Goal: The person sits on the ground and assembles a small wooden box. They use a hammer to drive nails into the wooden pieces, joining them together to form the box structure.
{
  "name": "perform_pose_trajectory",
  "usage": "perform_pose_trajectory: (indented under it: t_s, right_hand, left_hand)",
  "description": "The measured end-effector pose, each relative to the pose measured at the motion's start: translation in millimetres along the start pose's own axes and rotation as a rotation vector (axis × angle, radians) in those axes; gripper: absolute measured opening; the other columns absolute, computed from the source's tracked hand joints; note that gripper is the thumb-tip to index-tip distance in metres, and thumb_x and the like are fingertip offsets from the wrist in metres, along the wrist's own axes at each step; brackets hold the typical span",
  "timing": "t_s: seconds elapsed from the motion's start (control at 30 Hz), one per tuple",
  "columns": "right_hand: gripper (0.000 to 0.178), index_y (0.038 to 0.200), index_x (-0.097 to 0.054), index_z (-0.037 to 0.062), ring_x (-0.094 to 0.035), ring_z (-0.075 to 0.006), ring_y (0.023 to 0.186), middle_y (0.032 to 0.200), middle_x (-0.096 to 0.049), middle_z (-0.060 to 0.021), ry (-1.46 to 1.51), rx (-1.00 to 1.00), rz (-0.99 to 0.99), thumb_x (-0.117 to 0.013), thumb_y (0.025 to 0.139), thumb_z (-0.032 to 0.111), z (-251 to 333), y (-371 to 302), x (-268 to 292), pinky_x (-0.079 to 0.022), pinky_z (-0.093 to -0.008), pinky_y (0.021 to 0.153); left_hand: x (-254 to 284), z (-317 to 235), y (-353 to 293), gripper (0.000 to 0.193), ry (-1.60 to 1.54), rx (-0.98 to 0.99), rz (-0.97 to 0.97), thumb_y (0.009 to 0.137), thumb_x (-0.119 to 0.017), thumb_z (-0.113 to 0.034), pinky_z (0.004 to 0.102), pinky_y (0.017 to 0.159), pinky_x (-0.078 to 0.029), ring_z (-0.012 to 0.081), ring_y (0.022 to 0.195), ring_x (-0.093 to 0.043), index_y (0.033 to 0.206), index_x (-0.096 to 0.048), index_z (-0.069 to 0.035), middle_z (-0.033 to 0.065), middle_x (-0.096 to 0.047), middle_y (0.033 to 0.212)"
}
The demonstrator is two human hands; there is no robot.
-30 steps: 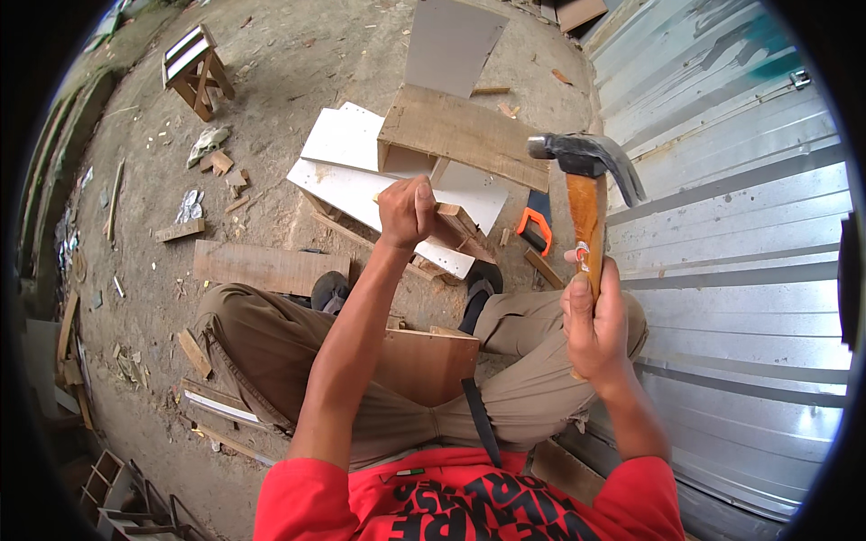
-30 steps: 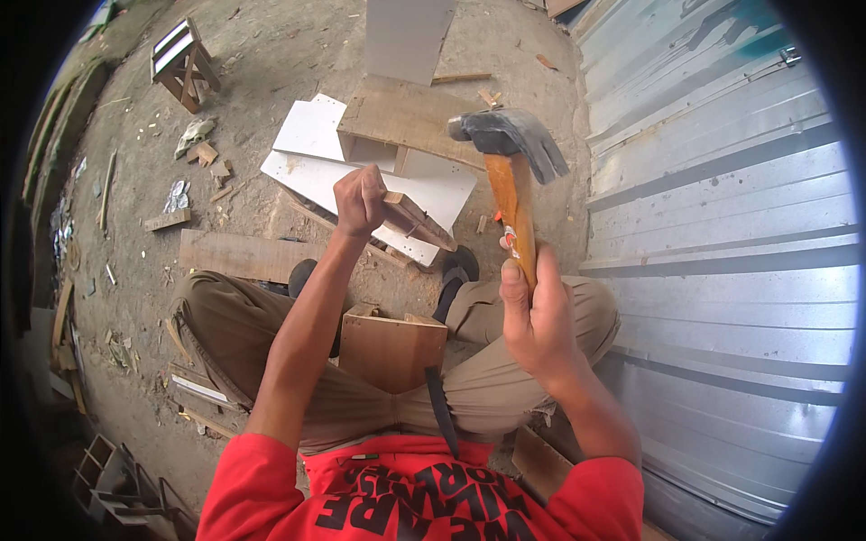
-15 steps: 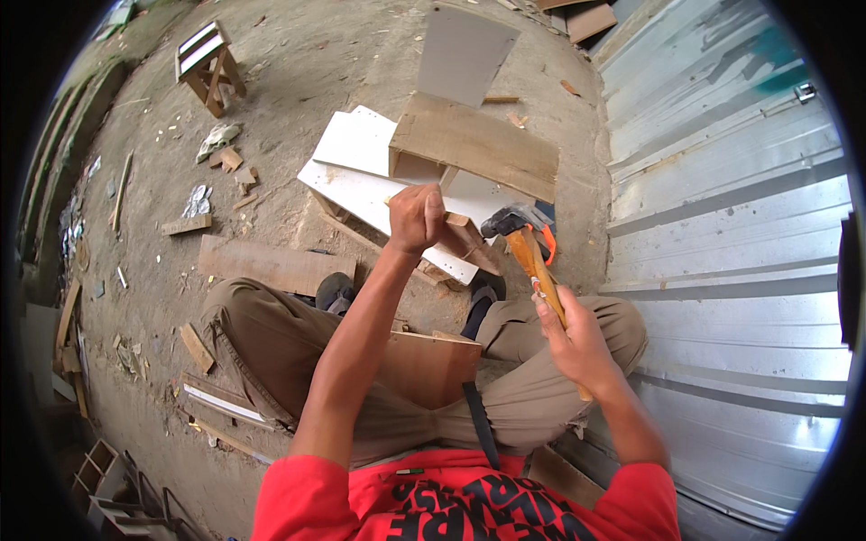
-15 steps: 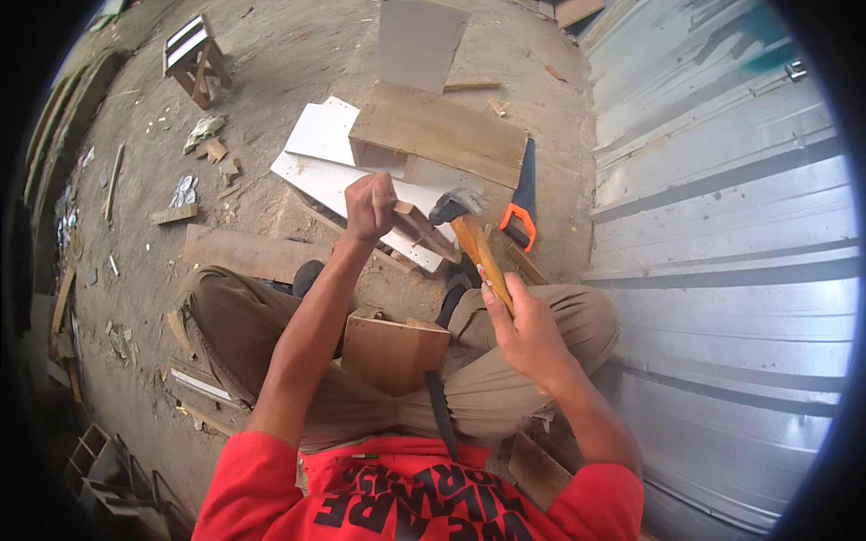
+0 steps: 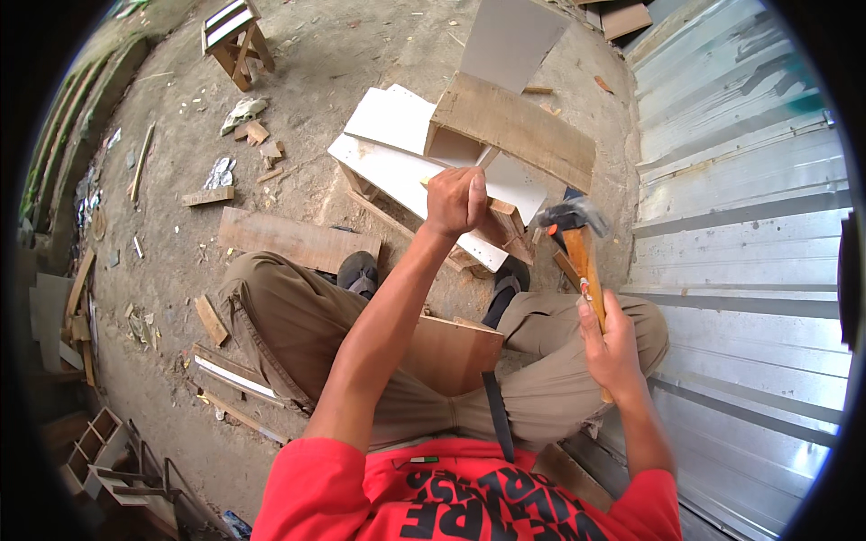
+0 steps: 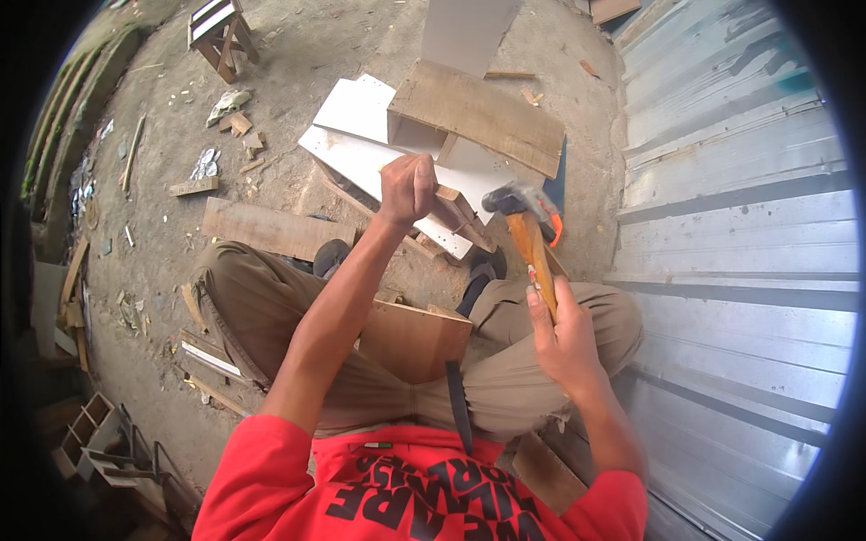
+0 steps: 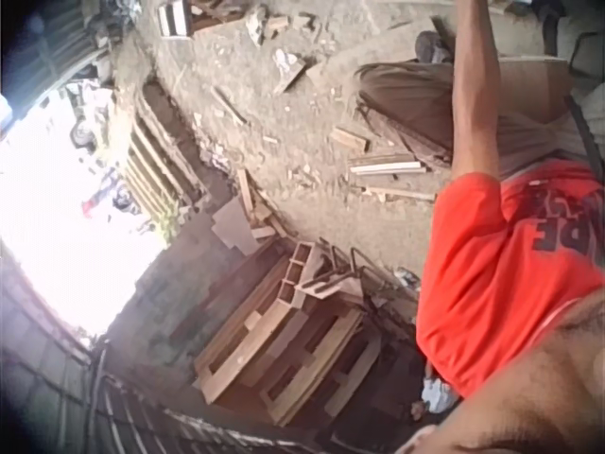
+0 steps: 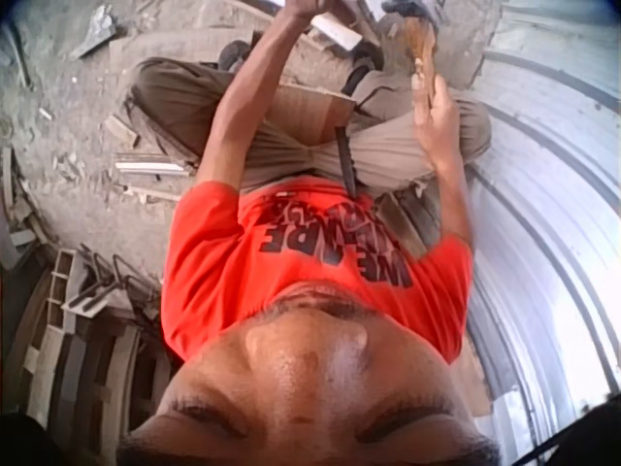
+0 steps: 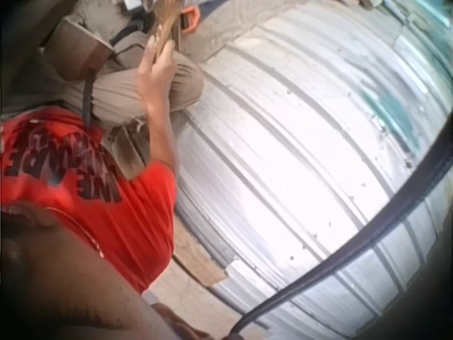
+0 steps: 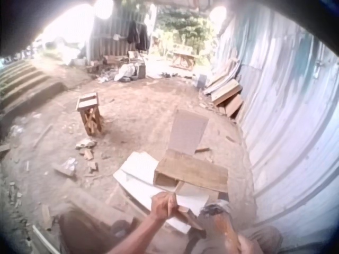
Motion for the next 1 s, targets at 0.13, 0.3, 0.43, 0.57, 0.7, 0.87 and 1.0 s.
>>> perform_pose_trajectory:
  t_s: [0.13,0.3,0.43,0.57,0.7,0.87,1.0]
  right_hand:
    - [0.030,0.103,-0.051,0.0025,-0.046,-0.0100,0.060,0.068,-0.049,-0.0023,0.110,-0.035,-0.026,-0.052,0.104,0.032,3,4,0,-0.040,-0.0288,0.056]
    - [0.032,0.107,-0.052,0.0011,-0.048,-0.0123,0.058,0.065,-0.051,-0.0051,0.088,-0.010,0.064,-0.051,0.104,0.033,-1,10,-13,-0.041,-0.0306,0.055]
    - [0.028,0.107,-0.053,0.0012,-0.047,-0.0069,0.061,0.066,-0.051,-0.0010,0.238,0.072,-0.078,-0.052,0.104,0.029,32,9,18,-0.039,-0.0266,0.054]
    - [0.026,0.107,-0.052,0.0004,-0.047,-0.0094,0.056,0.064,-0.051,-0.0029,0.180,0.253,-0.292,-0.050,0.104,0.026,26,0,15,-0.040,-0.0293,0.053]
    - [0.031,0.107,-0.051,-0.0022,-0.048,-0.0147,0.052,0.058,-0.049,-0.0100,-0.008,-0.015,0.068,-0.052,0.103,0.029,5,-7,-15,-0.040,-0.0347,0.052]
    - [0.032,0.105,-0.052,-0.0022,-0.053,-0.0183,0.053,0.061,-0.052,-0.0125,0.168,0.007,-0.052,-0.052,0.103,0.030,5,-4,-2,-0.040,-0.0353,0.052]
    - [0.032,0.104,-0.052,-0.0016,-0.049,-0.0132,0.055,0.061,-0.050,-0.0087,0.011,0.027,0.028,-0.051,0.104,0.031,-2,3,-14,-0.040,-0.0323,0.053]
  left_hand:
    - [1,5,0,0.039,0.013,0.019,-0.005,0.098,-0.041,-0.021,0.0438,0.052,-0.040,0.0355,0.051,-0.048,0.063,-0.042,-0.006,0.0145,-0.043,0.056]
    - [2,0,-2,0.040,0.017,0.006,0.002,0.099,-0.039,-0.023,0.0436,0.052,-0.039,0.0352,0.051,-0.047,0.063,-0.042,-0.005,0.0145,-0.043,0.056]
    - [4,7,-5,0.040,0.003,0.027,0.000,0.099,-0.039,-0.023,0.0441,0.052,-0.038,0.0362,0.051,-0.045,0.064,-0.042,-0.005,0.0152,-0.042,0.057]
    - [-1,5,-3,0.045,0.013,0.007,-0.016,0.101,-0.035,-0.021,0.0393,0.049,-0.037,0.0279,0.047,-0.045,0.059,-0.042,-0.006,0.0098,-0.043,0.052]
    - [-1,-5,0,0.043,0.053,-0.049,0.004,0.099,-0.036,-0.020,0.0405,0.050,-0.037,0.0294,0.047,-0.046,0.059,-0.041,-0.006,0.0108,-0.042,0.052]
    - [-3,0,-2,0.038,0.039,-0.019,0.016,0.097,-0.041,-0.021,0.0435,0.052,-0.038,0.0357,0.050,-0.046,0.063,-0.042,-0.004,0.0153,-0.042,0.056]
    - [-2,0,-2,0.039,0.051,-0.008,0.020,0.098,-0.041,-0.022,0.0434,0.052,-0.038,0.0350,0.050,-0.045,0.063,-0.041,-0.004,0.0149,-0.042,0.056]
Point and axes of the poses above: each hand's wrist, its own y-axis towards the middle knuckle, its own x-axis out of the back of the hand, z = x × y, the point moved 9 cm from there along y, towards the middle knuckle
